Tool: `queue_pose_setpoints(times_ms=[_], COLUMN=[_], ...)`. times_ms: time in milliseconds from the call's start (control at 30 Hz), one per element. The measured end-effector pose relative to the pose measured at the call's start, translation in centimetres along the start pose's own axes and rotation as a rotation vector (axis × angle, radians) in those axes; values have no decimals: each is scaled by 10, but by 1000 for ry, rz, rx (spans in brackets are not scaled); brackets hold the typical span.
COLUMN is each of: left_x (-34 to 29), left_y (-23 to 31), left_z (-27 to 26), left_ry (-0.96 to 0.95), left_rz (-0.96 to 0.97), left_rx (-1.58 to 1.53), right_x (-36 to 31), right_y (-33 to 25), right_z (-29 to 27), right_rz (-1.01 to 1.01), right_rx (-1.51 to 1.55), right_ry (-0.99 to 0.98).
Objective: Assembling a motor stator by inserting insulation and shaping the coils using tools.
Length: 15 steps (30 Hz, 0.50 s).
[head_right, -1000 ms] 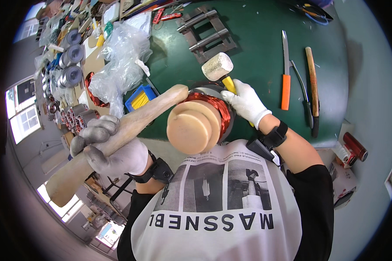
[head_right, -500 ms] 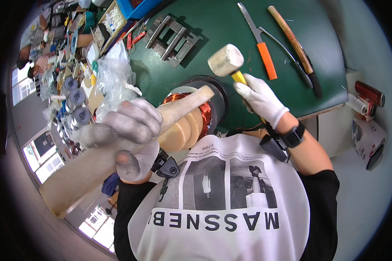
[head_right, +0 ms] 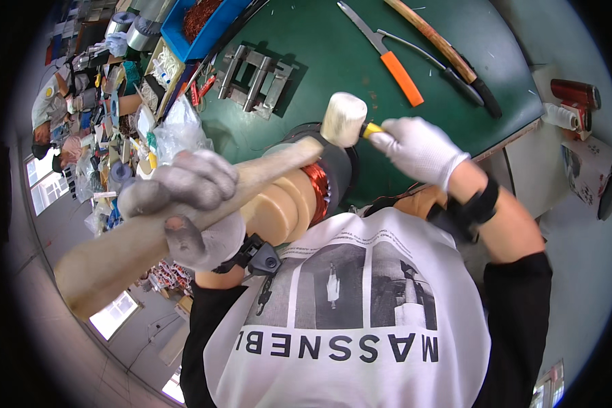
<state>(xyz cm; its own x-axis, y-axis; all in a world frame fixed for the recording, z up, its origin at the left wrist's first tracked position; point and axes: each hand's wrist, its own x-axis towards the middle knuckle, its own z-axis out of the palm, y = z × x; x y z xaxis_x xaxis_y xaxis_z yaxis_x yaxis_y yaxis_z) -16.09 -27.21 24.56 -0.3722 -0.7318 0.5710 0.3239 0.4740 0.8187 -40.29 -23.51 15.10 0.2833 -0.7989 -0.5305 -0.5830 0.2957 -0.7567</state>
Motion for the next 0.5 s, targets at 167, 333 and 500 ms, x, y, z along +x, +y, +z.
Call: queue_pose_setpoints(times_ms=[167, 333, 500], left_x=[-9, -9, -10], left_y=[7, 4, 15], left_z=[2, -4, -7], left_ry=[163, 199, 251], left_rz=[86, 89, 101], left_rx=[232, 253, 328], right_x=[51, 40, 11], right_y=[-4, -9, 14], right_z=[-68, 17, 4], right_rz=[26, -168, 65], right_rx=[355, -47, -267], right_ry=[304, -78, -34])
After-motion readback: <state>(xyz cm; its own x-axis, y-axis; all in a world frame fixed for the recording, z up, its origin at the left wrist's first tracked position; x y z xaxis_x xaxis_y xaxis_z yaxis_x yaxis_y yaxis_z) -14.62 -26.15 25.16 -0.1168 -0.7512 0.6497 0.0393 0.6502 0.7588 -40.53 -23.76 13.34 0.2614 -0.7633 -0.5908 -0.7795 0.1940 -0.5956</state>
